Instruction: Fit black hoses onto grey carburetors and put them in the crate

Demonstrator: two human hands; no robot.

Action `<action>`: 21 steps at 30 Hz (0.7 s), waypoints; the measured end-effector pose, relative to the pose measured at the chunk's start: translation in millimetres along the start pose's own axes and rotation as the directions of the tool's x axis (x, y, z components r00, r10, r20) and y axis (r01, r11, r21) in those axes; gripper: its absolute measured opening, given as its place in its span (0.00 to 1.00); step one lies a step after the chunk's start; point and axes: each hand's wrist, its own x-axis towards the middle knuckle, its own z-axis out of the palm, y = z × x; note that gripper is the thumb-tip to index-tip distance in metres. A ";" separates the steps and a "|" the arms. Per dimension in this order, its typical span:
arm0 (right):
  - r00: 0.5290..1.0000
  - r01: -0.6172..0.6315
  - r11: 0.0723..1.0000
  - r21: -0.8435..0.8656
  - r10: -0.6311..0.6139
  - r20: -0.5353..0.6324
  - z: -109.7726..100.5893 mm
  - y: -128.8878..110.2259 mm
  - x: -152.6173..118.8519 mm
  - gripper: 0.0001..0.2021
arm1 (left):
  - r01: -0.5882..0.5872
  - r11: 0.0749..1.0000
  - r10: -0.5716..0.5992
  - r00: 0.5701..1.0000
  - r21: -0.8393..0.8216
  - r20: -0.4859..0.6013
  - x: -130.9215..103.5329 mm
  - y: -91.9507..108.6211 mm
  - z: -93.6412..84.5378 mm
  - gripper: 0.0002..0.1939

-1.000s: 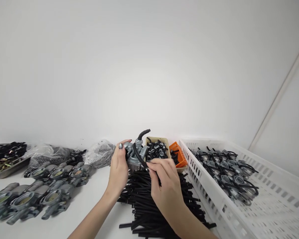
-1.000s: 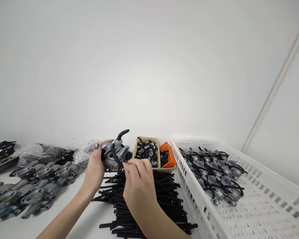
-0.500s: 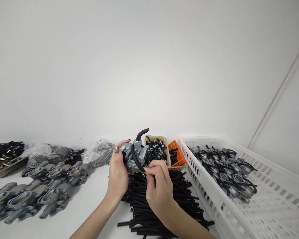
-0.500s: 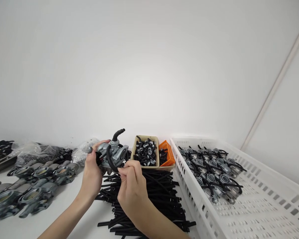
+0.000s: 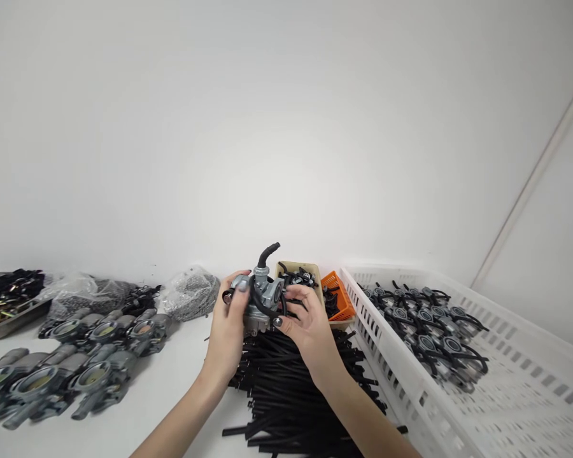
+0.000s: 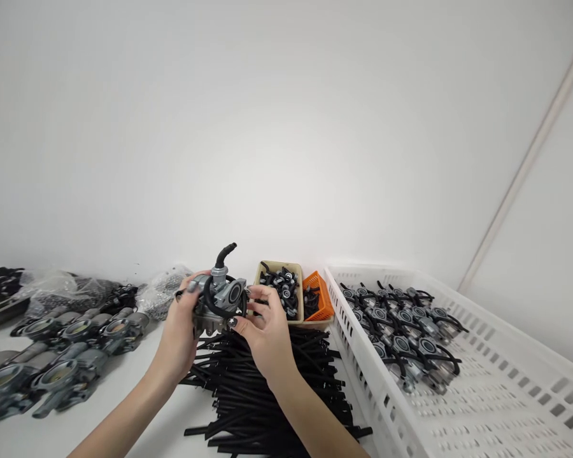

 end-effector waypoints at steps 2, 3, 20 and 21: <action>0.990 -0.139 0.984 0.114 0.136 0.038 0.9 -3.9 -0.4 0.32 | 0.069 0.996 -0.067 0.997 -0.056 0.037 1.5 -2.8 0.3 0.25; 0.985 -0.172 0.976 0.137 0.166 0.052 1.7 -5.9 -1.1 0.33 | 0.091 0.993 -0.088 0.995 -0.076 0.049 1.5 -3.2 0.6 0.25; 0.995 0.028 0.990 -0.137 -0.015 0.095 5.3 -8.0 -13.8 0.40 | 0.186 0.980 -0.181 0.981 -0.069 0.070 -6.3 5.8 8.4 0.31; 0.995 0.056 0.979 -0.196 -0.037 0.097 2.6 -9.6 -12.4 0.42 | 0.161 0.986 -0.158 0.983 -0.032 0.094 -8.4 7.9 8.0 0.33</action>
